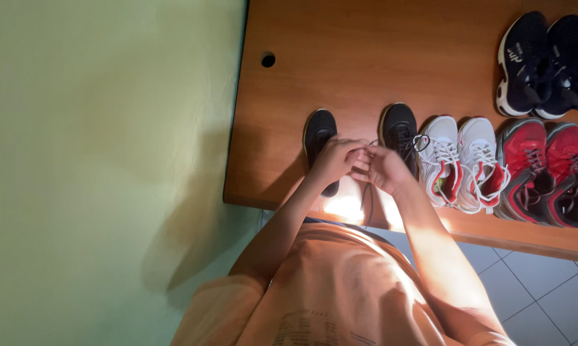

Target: The person unlaces a pair of black sneakers on a wooden bench, then relaces them. After finishing, they rearrange several other pairs of shoes on the bench into a neat row.

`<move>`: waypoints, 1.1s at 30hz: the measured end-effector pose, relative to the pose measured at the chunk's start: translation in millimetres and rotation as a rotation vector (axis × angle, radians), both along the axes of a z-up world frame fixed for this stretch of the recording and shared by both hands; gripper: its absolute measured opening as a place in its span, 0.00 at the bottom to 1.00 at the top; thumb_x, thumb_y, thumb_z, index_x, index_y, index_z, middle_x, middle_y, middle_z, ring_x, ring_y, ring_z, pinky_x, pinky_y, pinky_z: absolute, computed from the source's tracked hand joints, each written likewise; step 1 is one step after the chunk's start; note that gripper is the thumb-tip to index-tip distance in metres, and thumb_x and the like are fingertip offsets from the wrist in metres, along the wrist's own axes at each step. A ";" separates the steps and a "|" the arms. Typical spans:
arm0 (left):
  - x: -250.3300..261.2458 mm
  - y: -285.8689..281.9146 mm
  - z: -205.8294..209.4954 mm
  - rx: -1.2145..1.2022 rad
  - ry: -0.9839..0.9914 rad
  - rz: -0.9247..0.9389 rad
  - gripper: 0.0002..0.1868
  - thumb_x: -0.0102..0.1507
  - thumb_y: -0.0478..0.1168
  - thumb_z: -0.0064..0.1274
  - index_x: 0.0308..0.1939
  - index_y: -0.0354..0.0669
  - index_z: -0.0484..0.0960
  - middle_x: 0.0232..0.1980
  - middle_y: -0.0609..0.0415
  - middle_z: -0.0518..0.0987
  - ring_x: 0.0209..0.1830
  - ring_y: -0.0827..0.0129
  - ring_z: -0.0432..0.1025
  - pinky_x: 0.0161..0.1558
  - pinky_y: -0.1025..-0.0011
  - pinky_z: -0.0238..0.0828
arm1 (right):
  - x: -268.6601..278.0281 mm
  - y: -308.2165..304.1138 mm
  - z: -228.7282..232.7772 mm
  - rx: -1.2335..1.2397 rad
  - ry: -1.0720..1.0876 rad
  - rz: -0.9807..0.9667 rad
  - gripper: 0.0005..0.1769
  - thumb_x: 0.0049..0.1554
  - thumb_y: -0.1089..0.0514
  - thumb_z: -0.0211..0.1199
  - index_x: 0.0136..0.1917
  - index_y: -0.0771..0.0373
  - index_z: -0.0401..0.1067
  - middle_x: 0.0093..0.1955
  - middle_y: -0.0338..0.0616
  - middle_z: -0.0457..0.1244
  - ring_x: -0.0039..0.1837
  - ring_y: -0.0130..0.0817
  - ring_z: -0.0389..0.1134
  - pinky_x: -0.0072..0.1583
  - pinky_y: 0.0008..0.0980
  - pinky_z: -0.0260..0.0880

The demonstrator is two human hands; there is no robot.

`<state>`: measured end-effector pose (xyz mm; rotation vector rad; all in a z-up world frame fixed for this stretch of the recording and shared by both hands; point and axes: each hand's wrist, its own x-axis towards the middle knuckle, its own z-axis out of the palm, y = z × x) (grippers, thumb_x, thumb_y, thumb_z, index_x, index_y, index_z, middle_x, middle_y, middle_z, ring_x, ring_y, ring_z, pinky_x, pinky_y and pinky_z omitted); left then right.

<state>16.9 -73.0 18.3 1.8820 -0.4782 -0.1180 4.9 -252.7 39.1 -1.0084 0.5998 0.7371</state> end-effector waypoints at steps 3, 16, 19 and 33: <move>-17.9 14.1 18.0 -0.040 0.056 0.057 0.08 0.64 0.32 0.55 0.48 0.41 0.83 0.46 0.50 0.83 0.43 0.55 0.78 0.49 0.63 0.74 | 22.2 -17.6 27.2 0.196 0.018 -0.260 0.18 0.67 0.50 0.39 0.53 0.59 0.67 0.50 0.45 0.69 0.59 0.42 0.71 0.60 0.53 0.72; -41.0 16.7 37.0 -0.035 -0.238 0.195 0.12 0.66 0.42 0.59 0.49 0.40 0.81 0.51 0.50 0.80 0.52 0.54 0.77 0.65 0.57 0.67 | 40.1 -64.8 95.7 -0.567 -0.917 0.024 0.26 0.75 0.43 0.41 0.49 0.63 0.68 0.37 0.39 0.53 0.38 0.33 0.52 0.42 0.34 0.53; -31.1 13.3 28.7 -0.450 0.211 0.174 0.20 0.71 0.50 0.49 0.58 0.39 0.79 0.53 0.56 0.78 0.49 0.74 0.73 0.51 0.72 0.71 | 22.9 -37.5 102.1 -0.805 -1.242 0.696 0.25 0.71 0.45 0.45 0.46 0.67 0.70 0.43 0.54 0.67 0.48 0.50 0.68 0.50 0.40 0.67; -33.8 49.4 -24.7 -0.528 0.596 0.172 0.11 0.69 0.42 0.55 0.52 0.40 0.83 0.38 0.62 0.79 0.32 0.86 0.67 0.31 0.82 0.63 | 0.2 7.0 89.6 -0.834 -0.714 0.961 0.20 0.64 0.47 0.57 0.55 0.66 0.76 0.46 0.61 0.66 0.48 0.56 0.69 0.53 0.45 0.69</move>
